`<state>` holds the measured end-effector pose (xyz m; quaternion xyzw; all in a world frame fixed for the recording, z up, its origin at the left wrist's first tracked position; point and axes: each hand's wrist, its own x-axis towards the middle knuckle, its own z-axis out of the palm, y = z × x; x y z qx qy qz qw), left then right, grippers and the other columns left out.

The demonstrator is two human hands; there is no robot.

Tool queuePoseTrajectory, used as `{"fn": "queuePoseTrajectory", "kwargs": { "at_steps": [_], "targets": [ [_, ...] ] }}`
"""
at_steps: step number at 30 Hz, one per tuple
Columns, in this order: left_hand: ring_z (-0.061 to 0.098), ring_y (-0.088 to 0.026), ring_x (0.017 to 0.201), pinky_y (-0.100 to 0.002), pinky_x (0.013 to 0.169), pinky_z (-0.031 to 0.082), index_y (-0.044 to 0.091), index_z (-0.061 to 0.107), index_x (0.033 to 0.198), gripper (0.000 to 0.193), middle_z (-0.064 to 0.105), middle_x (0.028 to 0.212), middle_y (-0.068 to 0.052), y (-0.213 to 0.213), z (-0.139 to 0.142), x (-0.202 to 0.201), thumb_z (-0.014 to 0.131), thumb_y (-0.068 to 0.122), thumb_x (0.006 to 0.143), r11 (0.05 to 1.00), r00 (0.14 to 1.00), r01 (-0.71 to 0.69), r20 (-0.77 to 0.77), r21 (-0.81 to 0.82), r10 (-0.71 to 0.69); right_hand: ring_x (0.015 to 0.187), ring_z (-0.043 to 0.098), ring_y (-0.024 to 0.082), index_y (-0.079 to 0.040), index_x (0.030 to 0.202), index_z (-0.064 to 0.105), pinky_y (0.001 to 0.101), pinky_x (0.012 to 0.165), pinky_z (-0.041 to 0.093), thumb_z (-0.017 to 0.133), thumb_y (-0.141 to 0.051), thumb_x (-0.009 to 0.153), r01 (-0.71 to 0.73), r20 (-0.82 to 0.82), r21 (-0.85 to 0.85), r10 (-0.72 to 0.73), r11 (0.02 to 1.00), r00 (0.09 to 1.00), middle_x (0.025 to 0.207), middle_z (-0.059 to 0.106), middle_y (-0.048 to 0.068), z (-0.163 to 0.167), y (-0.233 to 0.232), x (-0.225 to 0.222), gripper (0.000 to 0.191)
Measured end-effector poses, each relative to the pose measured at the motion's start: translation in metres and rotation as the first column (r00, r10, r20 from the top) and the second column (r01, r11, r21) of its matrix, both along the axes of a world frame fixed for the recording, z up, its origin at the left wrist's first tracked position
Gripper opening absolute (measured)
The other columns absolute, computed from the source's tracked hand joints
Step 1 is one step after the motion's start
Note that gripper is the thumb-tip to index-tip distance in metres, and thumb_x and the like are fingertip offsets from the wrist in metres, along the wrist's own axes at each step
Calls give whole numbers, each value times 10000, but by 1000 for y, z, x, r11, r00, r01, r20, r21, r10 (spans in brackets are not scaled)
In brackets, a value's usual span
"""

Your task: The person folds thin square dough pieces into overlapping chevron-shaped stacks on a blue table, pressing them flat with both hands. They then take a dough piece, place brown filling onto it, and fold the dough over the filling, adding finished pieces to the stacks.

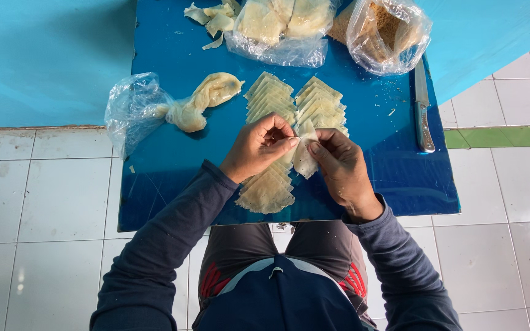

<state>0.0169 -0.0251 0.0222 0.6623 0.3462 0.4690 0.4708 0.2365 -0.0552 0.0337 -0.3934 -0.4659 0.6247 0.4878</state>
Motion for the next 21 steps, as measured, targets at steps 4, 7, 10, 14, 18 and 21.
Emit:
{"fn": "queuePoseTrajectory", "kwargs": {
  "at_steps": [4,7,10,14,18,21],
  "targets": [
    [629,-18,840,-190,743,563,51,610,1027,147,667,974,4,1,-2,0,747,85,986,1000,998,10,67,16,-12,889,671,94,64,1192,648,227,767,530,608,-19,1016,-39,-156,-170,12,985,988,1045,718,84,2,3,5,198],
    [640,-21,890,-194,803,572,49,593,1041,136,648,1012,7,2,-5,-2,720,69,996,1000,994,13,108,23,-16,901,690,119,64,1177,645,248,785,550,603,-12,1007,-74,-171,-182,42,980,984,1046,724,99,3,3,12,191],
    [620,-26,919,-202,829,554,52,597,1060,106,634,1037,8,6,-8,-5,683,45,999,999,981,33,193,-32,-26,929,692,131,55,1186,636,257,818,553,611,8,1013,-86,-233,-199,38,976,972,1060,713,99,5,4,22,180],
    [609,-50,947,-223,873,535,52,617,1068,91,638,1044,5,8,-10,-6,672,21,1003,994,959,58,280,-95,-29,896,718,165,30,1153,635,315,797,591,589,-11,1008,-92,-249,-252,27,963,968,1040,711,103,11,8,39,157],
    [625,-57,952,-233,880,550,60,624,1067,67,644,1032,11,9,-8,-8,654,41,1010,986,956,52,293,-156,-4,894,728,182,22,1150,634,355,801,611,567,-21,1033,-38,-217,-222,-12,974,976,1044,709,107,18,15,54,141],
    [640,-63,990,-236,924,548,65,629,1088,80,665,1061,2,11,-6,-9,658,61,1014,990,957,27,291,-140,15,899,733,187,19,1136,641,347,816,628,561,-39,1012,95,-160,-116,-113,989,981,1033,726,112,23,23,64,159]
  ]
}}
